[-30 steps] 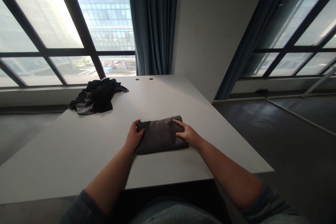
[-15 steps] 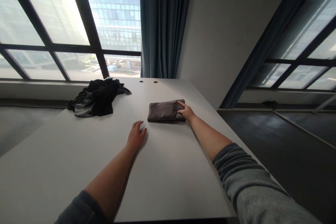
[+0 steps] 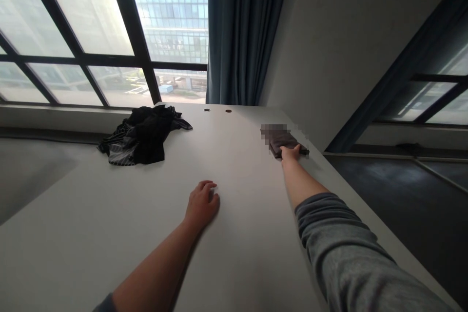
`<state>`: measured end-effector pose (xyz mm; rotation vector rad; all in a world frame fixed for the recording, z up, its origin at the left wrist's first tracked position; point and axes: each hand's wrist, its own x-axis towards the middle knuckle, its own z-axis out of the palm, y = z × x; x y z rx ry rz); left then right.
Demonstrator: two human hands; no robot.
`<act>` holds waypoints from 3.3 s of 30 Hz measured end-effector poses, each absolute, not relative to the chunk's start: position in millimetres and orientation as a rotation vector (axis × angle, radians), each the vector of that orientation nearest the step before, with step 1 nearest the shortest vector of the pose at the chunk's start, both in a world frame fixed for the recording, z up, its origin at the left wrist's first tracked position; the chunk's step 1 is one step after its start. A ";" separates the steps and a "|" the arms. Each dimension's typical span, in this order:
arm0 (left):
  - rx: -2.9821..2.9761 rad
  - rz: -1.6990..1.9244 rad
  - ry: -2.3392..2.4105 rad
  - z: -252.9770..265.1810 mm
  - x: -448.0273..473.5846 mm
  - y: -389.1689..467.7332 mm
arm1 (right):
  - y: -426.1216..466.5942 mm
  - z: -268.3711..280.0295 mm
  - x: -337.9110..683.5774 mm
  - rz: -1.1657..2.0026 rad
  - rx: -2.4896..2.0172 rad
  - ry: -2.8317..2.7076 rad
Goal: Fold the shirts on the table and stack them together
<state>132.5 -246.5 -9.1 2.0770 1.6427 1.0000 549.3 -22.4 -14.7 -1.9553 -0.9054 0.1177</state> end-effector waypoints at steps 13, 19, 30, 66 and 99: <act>2.103 0.987 1.646 -7.0 131.6 -247.1 | -66.1 -21.7 541.7 0.092 -2.054 -0.746; 2.136 0.959 1.643 -6.0 131.9 -247.9 | -101.4 -22.4 520.1 -0.088 -2.052 -1.143; 2.199 0.907 1.640 -9.5 132.5 -252.5 | -84.2 -11.7 508.3 -0.057 -2.292 -1.411; 2.219 0.814 1.664 2.4 133.0 -255.4 | -26.9 -15.7 548.1 -0.090 -2.401 -1.367; 2.007 0.923 2.482 9.9 -41.1 -106.3 | -235.1 -13.3 490.2 -0.073 -2.017 -2.108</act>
